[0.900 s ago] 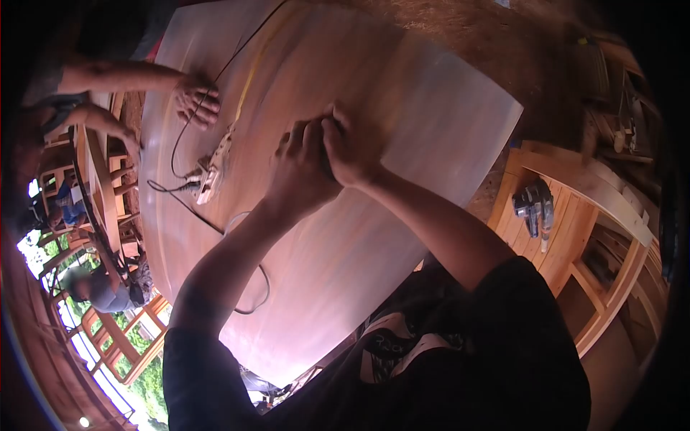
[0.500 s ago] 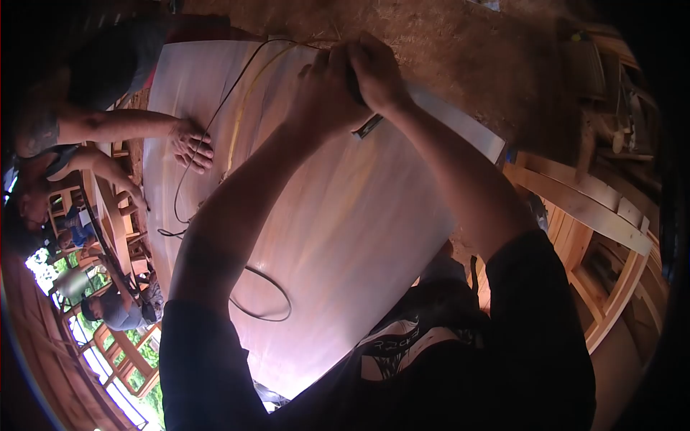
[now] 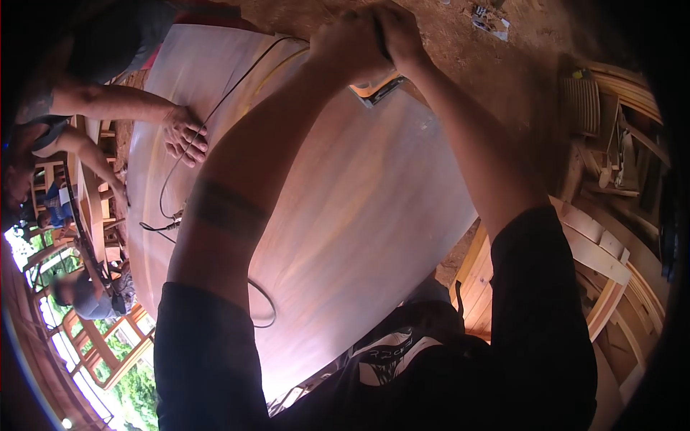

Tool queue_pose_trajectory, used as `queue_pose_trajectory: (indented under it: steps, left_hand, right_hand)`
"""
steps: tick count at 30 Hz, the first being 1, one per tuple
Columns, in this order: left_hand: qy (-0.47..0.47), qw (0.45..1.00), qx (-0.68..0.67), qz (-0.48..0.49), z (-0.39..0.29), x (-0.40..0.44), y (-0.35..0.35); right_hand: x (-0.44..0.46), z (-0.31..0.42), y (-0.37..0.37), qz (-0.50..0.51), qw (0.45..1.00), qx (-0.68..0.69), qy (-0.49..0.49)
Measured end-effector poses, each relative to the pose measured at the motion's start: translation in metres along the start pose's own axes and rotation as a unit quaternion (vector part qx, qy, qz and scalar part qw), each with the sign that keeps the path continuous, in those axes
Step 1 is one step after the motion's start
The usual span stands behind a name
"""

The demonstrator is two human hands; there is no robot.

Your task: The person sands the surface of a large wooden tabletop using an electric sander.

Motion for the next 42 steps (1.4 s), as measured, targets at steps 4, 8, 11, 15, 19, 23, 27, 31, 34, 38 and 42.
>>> queue_pose_trajectory:
  steps: [4, 8, 11, 15, 19, 23, 27, 31, 34, 38, 42]
  left_hand:
    - [0.003, 1.0, 0.015, 0.022, 0.013, -0.013, 0.003]
    - [-0.082, 0.991, -0.076, 0.075, 0.019, -0.052, -0.009]
    - [-0.067, 0.997, 0.016, 0.045, 0.033, -0.09, 0.012]
    - [-0.024, 0.998, 0.017, -0.064, 0.032, -0.145, 0.021]
    - [-0.031, 0.998, -0.007, -0.059, 0.034, -0.205, 0.029]
    - [-0.04, 0.998, -0.023, -0.053, 0.041, -0.265, 0.042]
    - [-0.071, 0.996, -0.033, -0.053, 0.053, -0.337, 0.047]
    - [-0.093, 0.991, -0.063, -0.066, 0.069, -0.417, 0.057]
    - [-0.107, 0.986, -0.086, -0.094, 0.081, -0.478, 0.061]
    - [-0.119, 0.982, -0.08, -0.12, 0.11, -0.561, 0.078]
    - [-0.212, 0.97, -0.09, -0.077, 0.121, -0.643, 0.068]
  right_hand:
    - [-0.008, 0.007, 0.022, 0.015, 1.0, 0.011, 0.001]
    - [-0.032, 0.011, 0.052, 0.022, 0.999, 0.024, -0.001]
    - [-0.067, 0.02, 0.065, 0.034, 0.997, -0.071, 0.019]
    - [-0.118, 0.04, 0.093, 0.029, 0.99, -0.133, 0.024]
    - [-0.166, 0.047, 0.127, 0.033, 0.99, -0.134, 0.031]
    - [-0.217, 0.043, 0.161, 0.049, 0.992, -0.103, 0.052]
    - [-0.269, 0.045, 0.215, 0.066, 0.993, -0.091, 0.026]
    - [-0.322, 0.032, 0.268, 0.104, 0.993, -0.032, 0.039]
    - [-0.365, 0.034, 0.312, 0.139, 0.984, -0.107, 0.014]
    - [-0.42, 0.03, 0.381, 0.175, 0.98, -0.092, 0.022]
    - [-0.472, 0.022, 0.448, 0.223, 0.973, -0.034, 0.045]
Point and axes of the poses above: each hand's wrist, its own x-axis towards the middle knuckle, its own y-axis out of the palm, z = x × y, the point moved 3 cm from there along x, towards the middle knuckle, and after that the axes turned 8 degrees about z, right-handed, at the moved point
